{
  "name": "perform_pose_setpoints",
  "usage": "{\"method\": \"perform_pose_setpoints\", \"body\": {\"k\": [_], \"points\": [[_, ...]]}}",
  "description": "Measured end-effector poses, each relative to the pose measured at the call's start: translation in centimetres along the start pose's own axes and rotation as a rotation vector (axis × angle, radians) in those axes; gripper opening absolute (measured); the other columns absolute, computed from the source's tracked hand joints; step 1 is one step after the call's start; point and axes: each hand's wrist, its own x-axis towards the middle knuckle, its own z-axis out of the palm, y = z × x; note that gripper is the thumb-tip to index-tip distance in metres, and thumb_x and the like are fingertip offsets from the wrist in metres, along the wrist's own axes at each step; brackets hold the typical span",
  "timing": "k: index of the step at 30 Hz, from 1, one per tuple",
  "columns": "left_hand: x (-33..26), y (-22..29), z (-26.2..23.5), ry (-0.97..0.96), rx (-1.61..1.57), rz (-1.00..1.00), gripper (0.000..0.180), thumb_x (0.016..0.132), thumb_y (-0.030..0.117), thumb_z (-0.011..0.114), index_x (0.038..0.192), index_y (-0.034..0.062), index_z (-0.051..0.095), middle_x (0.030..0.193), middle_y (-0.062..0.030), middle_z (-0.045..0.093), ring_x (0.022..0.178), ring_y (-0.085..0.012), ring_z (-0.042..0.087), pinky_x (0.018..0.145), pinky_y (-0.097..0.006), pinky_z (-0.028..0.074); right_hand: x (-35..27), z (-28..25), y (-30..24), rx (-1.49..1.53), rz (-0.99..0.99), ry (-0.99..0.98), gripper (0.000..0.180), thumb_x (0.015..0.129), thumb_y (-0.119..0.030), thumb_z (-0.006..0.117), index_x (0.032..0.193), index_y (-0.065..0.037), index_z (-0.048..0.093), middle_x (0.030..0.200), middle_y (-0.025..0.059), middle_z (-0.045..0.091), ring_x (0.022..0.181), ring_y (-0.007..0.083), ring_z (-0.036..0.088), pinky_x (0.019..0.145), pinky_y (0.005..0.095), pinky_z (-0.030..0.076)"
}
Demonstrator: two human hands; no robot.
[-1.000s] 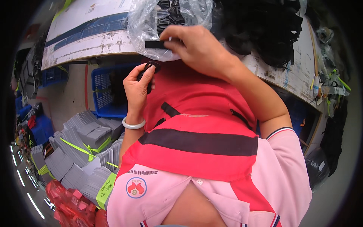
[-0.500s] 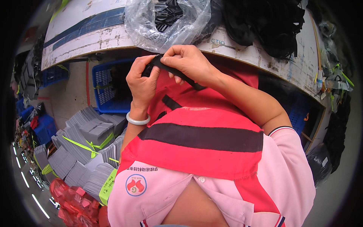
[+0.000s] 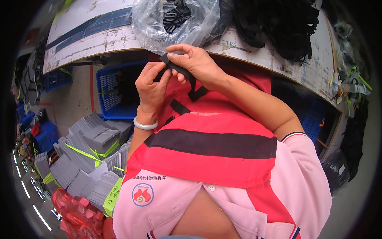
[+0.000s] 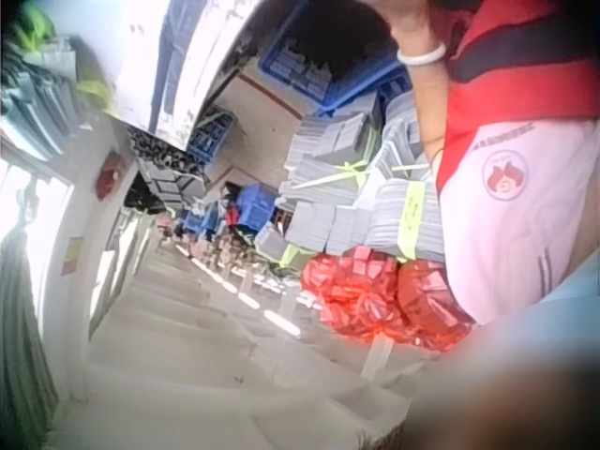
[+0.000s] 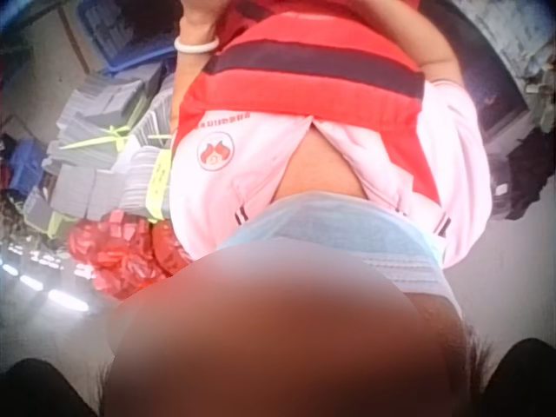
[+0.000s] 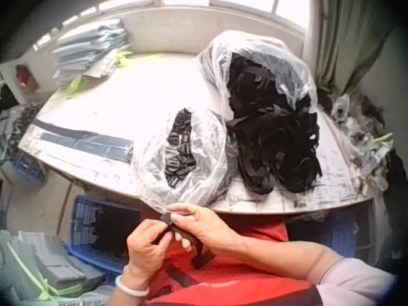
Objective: Threading plastic buckles onto black nylon straps at a factory workbench.
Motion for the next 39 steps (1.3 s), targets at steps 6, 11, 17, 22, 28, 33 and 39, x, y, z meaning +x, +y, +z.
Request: {"method": "perform_pose_setpoints", "body": {"k": [6, 11, 17, 22, 28, 33, 39], "points": [[-0.1, 0.3, -0.9, -0.115, -0.962, -0.922, 0.016, 0.088, 0.012, 0.068, 0.099, -0.0001, 0.067, 0.07, -0.004, 0.061, 0.056, -0.0115, 0.057, 0.048, -0.023, 0.045, -0.4, -0.8, -0.7, -0.068, 0.077, -0.046, 0.021, 0.091, -0.021, 0.066, 0.102, -0.003, 0.063, 0.078, 0.0022, 0.063, 0.069, 0.0067, 0.059, 0.061, 0.0207, 0.048], [-0.3, 0.2, -0.4, -0.053, -1.018, -0.918, 0.021, 0.09, 0.015, 0.067, 0.103, -0.0019, 0.069, 0.066, -0.0038, 0.061, 0.05, -0.0089, 0.053, 0.044, -0.02, 0.041, -1.2, 0.1, 0.4, -0.567, -0.595, -0.013, 0.014, 0.087, -0.009, 0.069, 0.098, 0.0, 0.066, 0.088, 0.0023, 0.062, 0.08, 0.006, 0.056, 0.067, 0.0216, 0.045], [-0.1, 1.4, 0.0, 0.092, -0.769, -0.712, 0.017, 0.087, 0.009, 0.07, 0.098, -0.0039, 0.07, 0.069, -0.0025, 0.063, 0.052, -0.0064, 0.053, 0.045, -0.02, 0.04, -3.0, 1.4, -1.9, -0.482, -0.271, 0.105, 0.012, 0.09, -0.007, 0.064, 0.101, 0.0, 0.062, 0.069, -0.0004, 0.059, 0.057, 0.0049, 0.055, 0.049, 0.0185, 0.043], [-0.8, 1.9, 0.6, 0.106, -0.683, -0.666, 0.015, 0.087, 0.008, 0.07, 0.098, -0.0029, 0.07, 0.071, -0.0002, 0.063, 0.057, -0.0059, 0.055, 0.05, -0.019, 0.041, -2.9, 0.4, -1.4, -0.457, -0.118, 0.079, 0.027, 0.089, -0.009, 0.066, 0.11, 0.002, 0.054, 0.07, 0.0015, 0.058, 0.059, 0.0066, 0.058, 0.049, 0.0197, 0.046], [-0.6, 1.3, 0.0, 0.062, -0.394, -0.273, 0.016, 0.084, 0.002, 0.07, 0.1, -0.0019, 0.07, 0.082, -0.0038, 0.066, 0.074, -0.0098, 0.06, 0.067, -0.021, 0.045, -2.2, 0.4, -0.5, -0.229, -0.11, 0.045, 0.03, 0.09, -0.008, 0.065, 0.114, 0.002, 0.051, 0.08, 0.0041, 0.059, 0.062, 0.0093, 0.062, 0.056, 0.022, 0.052], [-1.0, 1.0, -0.6, -0.001, -0.454, -0.301, 0.016, 0.083, -0.001, 0.07, 0.1, -0.0023, 0.07, 0.084, -0.0068, 0.067, 0.075, -0.0116, 0.06, 0.069, -0.022, 0.046, -1.8, 0.2, -0.2, -0.182, -0.113, 0.015, 0.027, 0.092, -0.013, 0.063, 0.113, 0.001, 0.053, 0.082, 0.0034, 0.059, 0.064, 0.0094, 0.062, 0.06, 0.022, 0.053], [-1.9, 1.5, -3.5, -0.101, -0.543, -0.37, 0.014, 0.083, -0.002, 0.069, 0.097, -0.0029, 0.07, 0.081, -0.0033, 0.064, 0.067, -0.0074, 0.054, 0.058, -0.02, 0.041, -0.1, -0.3, -0.3, -0.16, 0.186, -0.19, 0.019, 0.093, -0.021, 0.062, 0.089, -0.003, 0.064, 0.062, -0.0019, 0.055, 0.052, 0.0047, 0.049, 0.049, 0.0204, 0.041]]}}
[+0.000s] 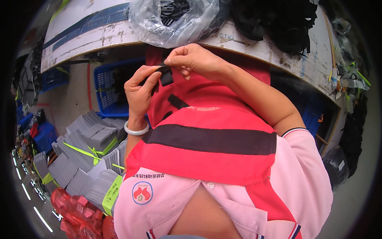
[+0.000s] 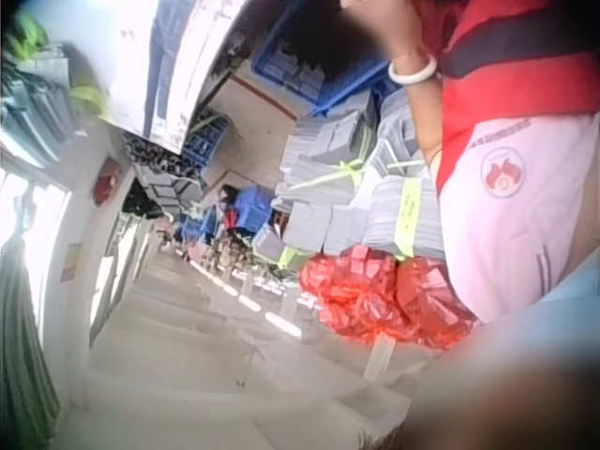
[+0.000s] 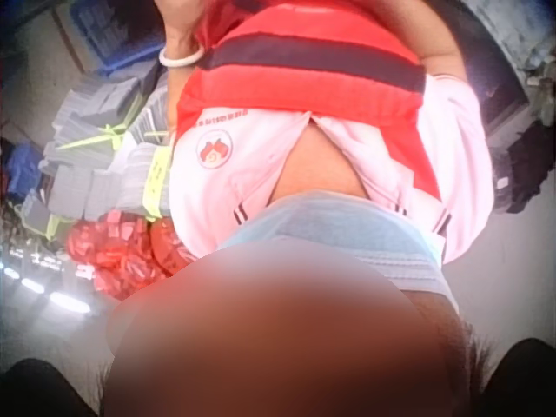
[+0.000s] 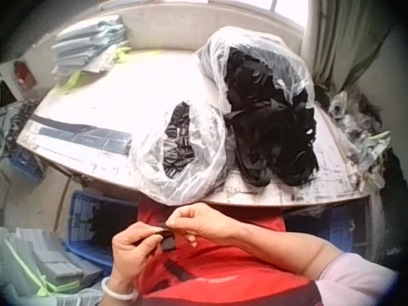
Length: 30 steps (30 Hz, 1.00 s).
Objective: Threading plastic buckles onto black nylon straps at a factory workbench.
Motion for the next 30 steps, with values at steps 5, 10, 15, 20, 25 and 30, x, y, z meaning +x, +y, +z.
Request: {"method": "perform_pose_setpoints", "body": {"k": [5, 10, 15, 20, 25, 30], "points": [[-3.5, 4.4, -8.0, 0.03, 0.182, -0.225, 0.017, 0.085, 0.0, 0.067, 0.101, -0.0009, 0.07, 0.086, -0.0021, 0.064, 0.063, -0.0048, 0.052, 0.053, -0.017, 0.037, 1.8, -0.2, 0.0, 0.06, -0.245, 0.151, 0.018, 0.093, -0.019, 0.06, 0.09, -0.002, 0.064, 0.065, -0.0012, 0.055, 0.056, 0.0049, 0.051, 0.052, 0.0213, 0.044], [-5.3, 4.5, -11.7, 0.512, 0.317, -0.21, 0.034, 0.086, 0.004, 0.067, 0.12, 0.0052, 0.065, 0.109, -0.0077, 0.068, 0.062, -0.006, 0.054, 0.05, -0.018, 0.042, 1.3, 1.5, 1.0, -0.335, -0.18, 0.111, 0.017, 0.096, -0.019, 0.057, 0.093, -0.004, 0.062, 0.073, -0.0035, 0.053, 0.061, 0.0034, 0.047, 0.055, 0.0205, 0.043], [-2.0, 1.3, -4.0, -0.016, 0.055, -0.288, 0.067, 0.072, 0.002, 0.075, 0.135, 0.0078, 0.052, 0.123, -0.0039, 0.061, 0.079, -0.0064, 0.057, 0.065, -0.019, 0.047, 1.4, 4.0, 0.6, -0.415, -0.098, -0.112, 0.024, 0.094, -0.023, 0.062, 0.104, -0.001, 0.064, 0.074, -0.0005, 0.058, 0.063, 0.0058, 0.053, 0.058, 0.0215, 0.047], [-0.5, -0.8, 0.0, -0.122, -0.159, -0.206, 0.062, 0.076, 0.002, 0.075, 0.133, 0.0015, 0.052, 0.121, -0.0092, 0.06, 0.097, -0.0139, 0.062, 0.083, -0.024, 0.049, 0.4, 2.0, 0.3, -0.493, -0.194, 0.01, 0.022, 0.092, -0.02, 0.062, 0.093, 0.002, 0.067, 0.074, 0.0043, 0.063, 0.06, 0.0086, 0.054, 0.054, 0.0239, 0.044], [0.9, -2.0, 0.7, -0.149, -0.326, -0.502, 0.039, 0.084, 0.006, 0.071, 0.122, 0.0018, 0.062, 0.083, -0.0026, 0.064, 0.059, -0.0072, 0.058, 0.048, -0.02, 0.043, -0.9, -0.3, 0.6, -0.24, -0.156, 0.166, 0.02, 0.095, -0.021, 0.061, 0.093, -0.001, 0.064, 0.072, 0.0002, 0.06, 0.056, 0.0052, 0.051, 0.051, 0.0202, 0.042], [1.6, -1.8, 2.3, -0.147, -0.037, -0.494, 0.018, 0.088, 0.008, 0.067, 0.105, 0.0006, 0.068, 0.075, 0.0006, 0.063, 0.06, -0.0047, 0.055, 0.052, -0.019, 0.043, -1.2, -1.9, 0.9, -0.455, -0.284, 0.172, 0.019, 0.093, -0.019, 0.062, 0.095, -0.001, 0.065, 0.076, 0.0031, 0.063, 0.066, 0.0099, 0.058, 0.062, 0.025, 0.048]]}}
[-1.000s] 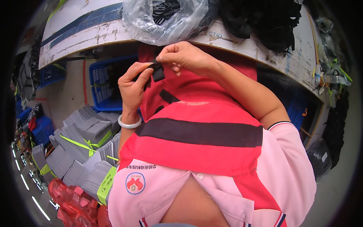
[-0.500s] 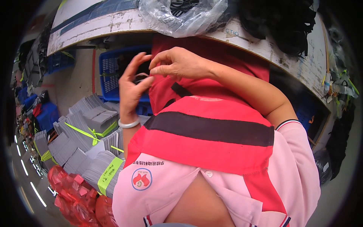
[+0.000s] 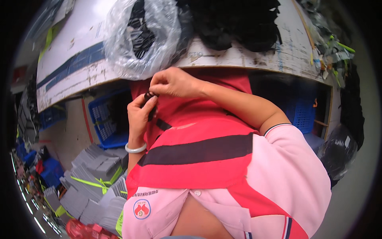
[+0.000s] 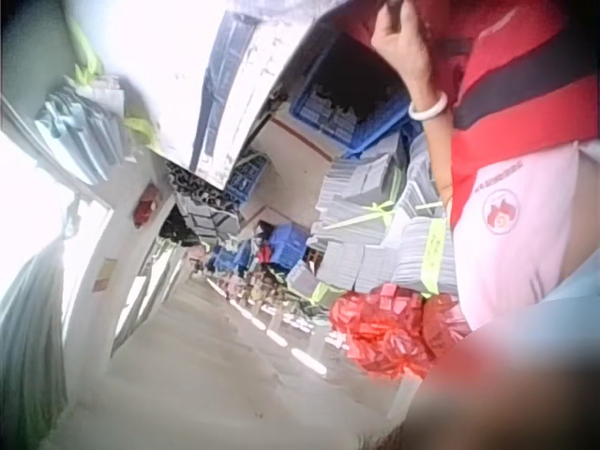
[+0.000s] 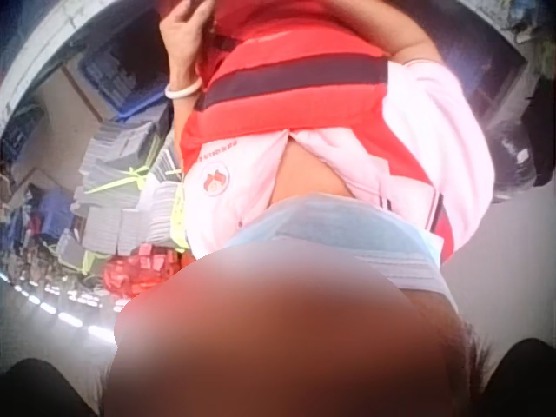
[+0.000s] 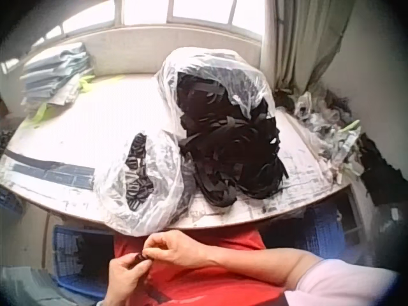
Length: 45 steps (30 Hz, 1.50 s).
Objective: Threading plastic buckles onto black nylon straps at a factory workbench.
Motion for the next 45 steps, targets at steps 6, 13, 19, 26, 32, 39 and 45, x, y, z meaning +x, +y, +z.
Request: {"method": "perform_pose_setpoints", "body": {"k": [6, 13, 19, 26, 32, 39, 45], "points": [[1.4, -0.8, 1.6, -0.134, 0.146, 0.134, 0.021, 0.095, 0.017, 0.061, 0.105, -0.0006, 0.066, 0.072, 0.0003, 0.062, 0.064, -0.0043, 0.053, 0.056, -0.019, 0.042, -2.2, -3.1, -1.2, -0.428, -0.229, 0.082, 0.02, 0.088, -0.019, 0.068, 0.095, -0.001, 0.065, 0.086, 0.0119, 0.066, 0.08, 0.0249, 0.064, 0.073, 0.0332, 0.05], [2.0, -0.8, 1.6, -0.289, -0.576, -0.112, 0.041, 0.102, 0.033, 0.045, 0.127, 0.0007, 0.048, 0.084, -0.0085, 0.059, 0.066, -0.016, 0.061, 0.05, -0.024, 0.051, -4.5, -14.6, -1.5, -1.429, -0.199, 0.716, 0.023, 0.072, -0.018, 0.074, 0.093, -0.011, 0.066, 0.109, 0.0046, 0.058, 0.113, 0.026, 0.049, 0.099, 0.04, 0.036], [2.0, -0.1, 1.6, -0.253, -0.533, -0.06, 0.027, 0.098, 0.029, 0.053, 0.107, 0.0036, 0.053, 0.085, -0.0112, 0.064, 0.059, -0.0158, 0.062, 0.047, -0.022, 0.049, -5.6, -12.3, -4.8, -1.082, -0.239, 0.533, 0.009, 0.077, -0.015, 0.069, 0.079, -0.009, 0.063, 0.085, 0.0054, 0.064, 0.089, 0.0233, 0.061, 0.084, 0.036, 0.045], [-0.1, 5.5, 3.5, -0.518, -0.137, 0.062, 0.009, 0.084, -0.003, 0.063, 0.09, -0.0048, 0.068, 0.124, -0.0157, 0.06, 0.07, -0.0088, 0.06, 0.061, -0.021, 0.048, -8.3, -6.6, -9.0, -0.391, -0.189, -0.09, 0.014, 0.085, -0.015, 0.068, 0.087, -0.003, 0.062, 0.072, 0.0101, 0.063, 0.064, 0.0237, 0.061, 0.06, 0.0332, 0.048], [-1.8, 7.6, 4.7, -0.427, 0.311, 0.377, 0.016, 0.076, 0.002, 0.073, 0.091, 0.0017, 0.072, 0.121, -0.0126, 0.06, 0.096, -0.0187, 0.063, 0.079, -0.026, 0.049, -8.3, -6.8, -9.4, -0.364, 0.02, -0.415, 0.012, 0.087, -0.015, 0.068, 0.09, -0.004, 0.064, 0.075, 0.0079, 0.064, 0.066, 0.0184, 0.061, 0.06, 0.0305, 0.047], [-2.4, 7.4, 4.2, -0.701, 0.239, 0.302, 0.013, 0.078, 0.001, 0.073, 0.091, -0.0001, 0.071, 0.098, -0.0127, 0.067, 0.091, -0.0203, 0.065, 0.079, -0.027, 0.05, -7.7, -6.7, -10.6, 0.04, 0.003, -0.24, 0.011, 0.088, -0.01, 0.068, 0.094, -0.001, 0.064, 0.077, 0.0004, 0.063, 0.066, 0.0044, 0.056, 0.056, 0.0217, 0.044], [-1.3, 5.9, 4.5, -0.355, -0.018, 0.207, 0.011, 0.082, -0.006, 0.066, 0.093, -0.0056, 0.069, 0.096, -0.0079, 0.066, 0.073, -0.0097, 0.06, 0.063, -0.021, 0.048, -5.1, -6.0, -5.9, 0.53, 0.075, 0.102, 0.046, 0.094, -0.03, 0.062, 0.126, 0.001, 0.051, 0.087, 0.0047, 0.066, 0.065, 0.006, 0.058, 0.05, 0.018, 0.046]]}}
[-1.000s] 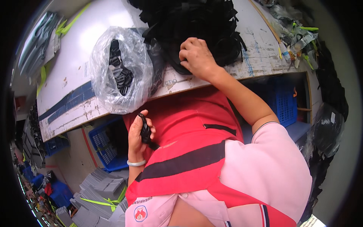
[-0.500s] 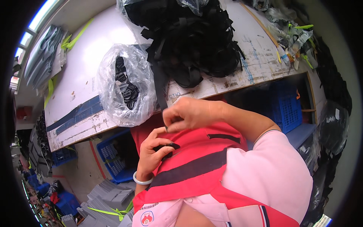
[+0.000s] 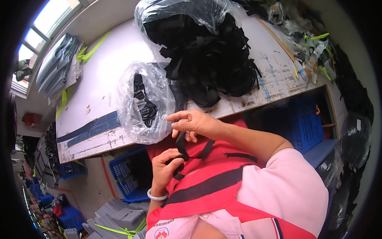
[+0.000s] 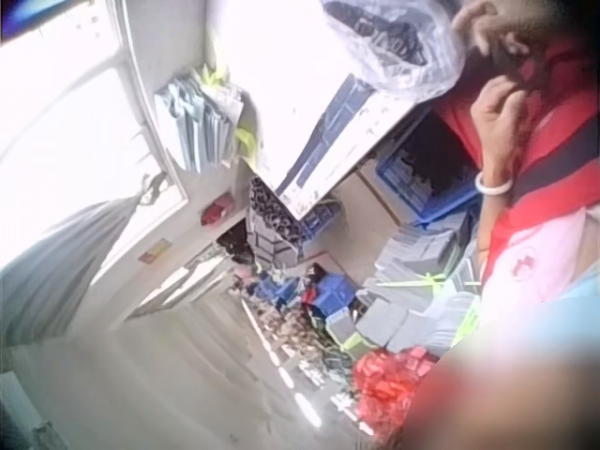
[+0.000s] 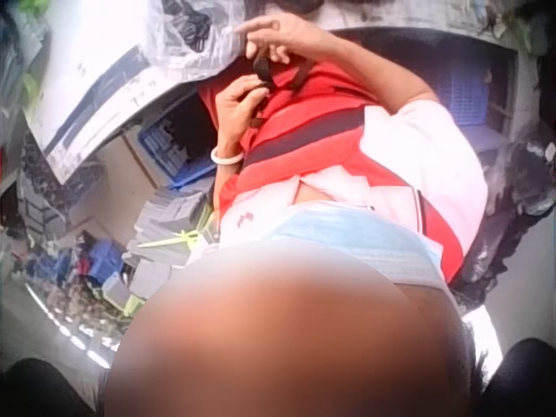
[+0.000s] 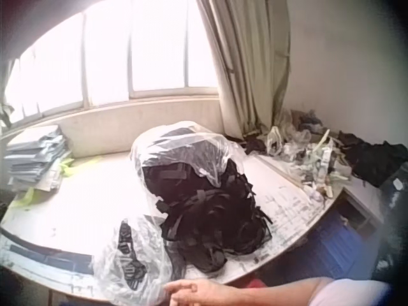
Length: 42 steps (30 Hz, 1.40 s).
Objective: Threading plastic buckles onto black nylon straps at a factory workbench.
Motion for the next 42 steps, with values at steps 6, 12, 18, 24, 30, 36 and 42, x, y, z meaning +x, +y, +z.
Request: {"method": "perform_pose_setpoints", "body": {"k": [6, 12, 18, 24, 30, 36, 42], "points": [[0.3, -2.5, 0.3, 0.102, 0.057, 0.028, 0.011, 0.083, -0.004, 0.068, 0.094, -0.0051, 0.069, 0.096, -0.0071, 0.066, 0.072, -0.0083, 0.059, 0.061, -0.02, 0.047, 0.1, -0.6, 5.8, 0.369, 0.191, 0.144, 0.053, 0.093, -0.041, 0.06, 0.125, 0.001, 0.051, 0.083, 0.0046, 0.064, 0.056, 0.0085, 0.057, 0.048, 0.0184, 0.047], [1.2, -3.7, 0.1, 0.082, 0.221, 0.035, 0.012, 0.083, 0.0, 0.069, 0.093, -0.0042, 0.069, 0.093, -0.0061, 0.066, 0.075, -0.0107, 0.06, 0.065, -0.022, 0.048, 0.5, -0.5, 4.3, -0.119, 0.13, 0.015, 0.025, 0.095, -0.024, 0.06, 0.101, -0.001, 0.068, 0.071, -0.0013, 0.062, 0.052, 0.0032, 0.05, 0.046, 0.0181, 0.039], [2.8, -3.0, -2.1, 0.346, -0.376, -0.086, 0.023, 0.096, 0.025, 0.059, 0.091, 0.0019, 0.061, 0.068, -0.0042, 0.059, 0.056, -0.0096, 0.056, 0.049, -0.022, 0.044, 1.2, -1.5, 2.5, -0.27, -0.094, -0.102, 0.018, 0.096, -0.016, 0.058, 0.104, -0.004, 0.07, 0.072, -0.0012, 0.063, 0.052, 0.002, 0.046, 0.046, 0.0186, 0.037], [3.0, -4.4, -2.0, 0.435, -0.42, -0.104, 0.027, 0.097, 0.026, 0.057, 0.104, 0.0013, 0.064, 0.07, -0.003, 0.063, 0.053, -0.0104, 0.059, 0.046, -0.021, 0.047, 2.3, 2.4, 2.0, -0.3, 0.113, -0.111, 0.021, 0.096, -0.014, 0.056, 0.11, -0.002, 0.066, 0.076, -0.0007, 0.064, 0.05, 0.0033, 0.047, 0.046, 0.0175, 0.038], [2.1, -5.7, -1.5, 0.463, -0.105, 0.021, 0.022, 0.096, 0.012, 0.06, 0.111, -0.0017, 0.067, 0.076, 0.001, 0.062, 0.062, -0.0043, 0.054, 0.052, -0.019, 0.043, 2.4, 1.9, 5.2, -0.232, 0.062, -0.04, 0.02, 0.098, -0.021, 0.055, 0.096, -0.001, 0.057, 0.067, 0.0028, 0.058, 0.048, 0.0048, 0.049, 0.042, 0.0194, 0.039], [2.4, -5.8, -1.6, 0.503, 0.371, 0.303, 0.018, 0.092, 0.006, 0.063, 0.107, -0.0023, 0.067, 0.077, 0.0004, 0.062, 0.065, -0.0047, 0.053, 0.057, -0.019, 0.042, 2.7, 2.2, 5.5, 0.194, 0.123, 0.071, 0.02, 0.097, -0.02, 0.056, 0.096, 0.0, 0.058, 0.067, 0.0027, 0.058, 0.049, 0.0053, 0.047, 0.044, 0.0205, 0.04], [2.3, -5.5, -2.1, 0.512, 0.553, 0.4, 0.02, 0.087, -0.002, 0.063, 0.107, -0.0029, 0.065, 0.085, -0.0128, 0.066, 0.072, -0.0205, 0.064, 0.065, -0.028, 0.05, 3.1, 2.5, 6.4, 0.008, 0.048, 0.134, 0.019, 0.097, -0.02, 0.057, 0.098, -0.001, 0.058, 0.075, 0.0038, 0.06, 0.05, 0.0037, 0.044, 0.044, 0.0199, 0.039]]}}
